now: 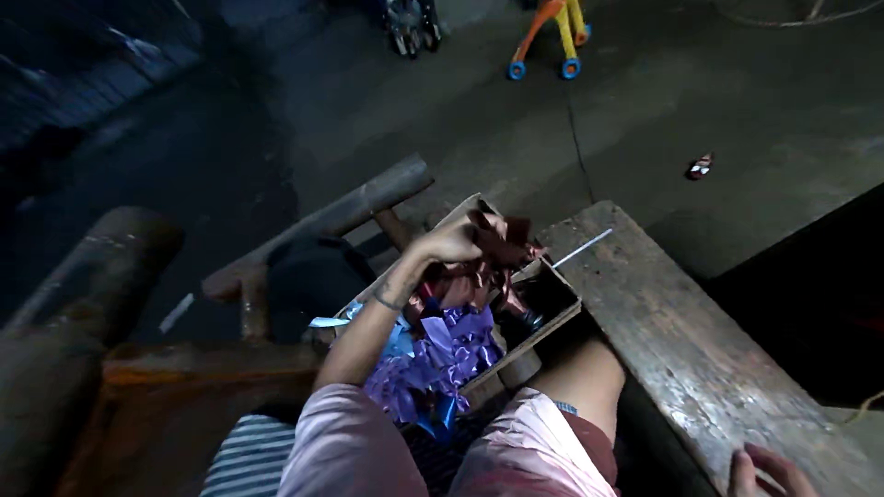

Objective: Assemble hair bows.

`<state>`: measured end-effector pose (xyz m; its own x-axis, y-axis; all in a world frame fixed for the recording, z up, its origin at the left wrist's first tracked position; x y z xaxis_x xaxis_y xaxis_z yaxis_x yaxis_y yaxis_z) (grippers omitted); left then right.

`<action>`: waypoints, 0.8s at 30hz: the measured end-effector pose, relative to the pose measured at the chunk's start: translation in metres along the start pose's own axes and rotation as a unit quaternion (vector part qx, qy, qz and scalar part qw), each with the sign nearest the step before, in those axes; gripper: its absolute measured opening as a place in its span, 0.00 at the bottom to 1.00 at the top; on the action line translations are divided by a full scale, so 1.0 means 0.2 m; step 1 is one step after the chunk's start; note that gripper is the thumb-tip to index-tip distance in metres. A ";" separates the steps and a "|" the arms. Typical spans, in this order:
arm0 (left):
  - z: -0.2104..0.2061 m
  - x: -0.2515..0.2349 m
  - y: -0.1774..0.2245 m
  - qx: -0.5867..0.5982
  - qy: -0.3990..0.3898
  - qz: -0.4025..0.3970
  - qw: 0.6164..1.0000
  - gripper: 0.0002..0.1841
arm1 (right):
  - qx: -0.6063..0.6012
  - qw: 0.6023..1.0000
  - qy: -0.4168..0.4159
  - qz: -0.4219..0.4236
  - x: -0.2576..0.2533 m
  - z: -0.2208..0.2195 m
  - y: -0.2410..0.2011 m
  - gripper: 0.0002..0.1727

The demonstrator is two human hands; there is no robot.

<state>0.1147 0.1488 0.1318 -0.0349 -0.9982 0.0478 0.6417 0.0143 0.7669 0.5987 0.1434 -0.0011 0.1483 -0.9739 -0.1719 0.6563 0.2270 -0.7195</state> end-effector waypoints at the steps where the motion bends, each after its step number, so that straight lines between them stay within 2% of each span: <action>1: -0.07 0.01 -0.04 0.018 -0.010 0.012 1.000 0.15 | -0.003 1.000 -0.007 0.022 -0.04 -0.03 -0.07 0.20; 3: -0.18 0.01 -0.05 0.053 -0.030 -0.009 0.998 0.16 | -0.004 0.998 -0.011 0.064 -0.09 -0.06 -0.23 0.18; 5: -0.27 -0.01 -0.08 0.030 -0.022 -0.043 0.998 0.19 | -0.009 0.995 -0.010 0.098 -0.11 -0.12 -0.33 0.18; 9: -0.45 -0.01 -0.20 -0.095 0.014 0.081 0.992 0.22 | -0.031 0.987 -0.035 0.153 -0.15 -0.31 -0.50 0.19; 11: -0.51 0.02 -0.27 -0.115 0.063 0.103 0.986 0.23 | -0.034 0.979 -0.067 0.192 -0.16 -0.44 -0.62 0.19; 14: -0.54 0.06 -0.32 -0.112 0.088 0.139 0.980 0.27 | -0.026 0.964 -0.122 0.235 -0.17 -0.65 -0.80 0.18; 16: -0.54 0.08 -0.33 -0.100 0.081 0.168 0.977 0.31 | -0.037 0.960 -0.136 0.243 -0.19 -0.76 -0.90 0.23; 18: -0.52 0.10 -0.32 -0.083 0.089 0.164 0.979 0.36 | -0.072 0.961 -0.149 0.222 -0.23 -0.85 -0.96 0.35; 20: -0.50 0.13 -0.32 -0.071 0.095 0.158 0.980 0.38 | -0.087 0.963 -0.168 0.191 -0.27 -0.93 -0.98 0.43; 24: -0.44 0.20 -0.36 -0.045 0.105 0.158 0.981 0.40 | -0.085 0.953 -0.226 0.185 -0.33 -1.00 -1.01 0.39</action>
<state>0.1344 0.1030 0.0227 0.3288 -0.9350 0.1331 0.6604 0.3283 0.6754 0.3084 0.1632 0.0197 0.6745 -0.7218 -0.1554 0.3736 0.5152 -0.7714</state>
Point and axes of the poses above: each hand's wrist, its own x-axis away from the middle knuckle, its own z-axis out of the back of the hand, y = z × x, the point moved 7 cm from there along -x, towards the middle knuckle, and after that the axes turned 2 degrees about z, right-handed, at the moved point
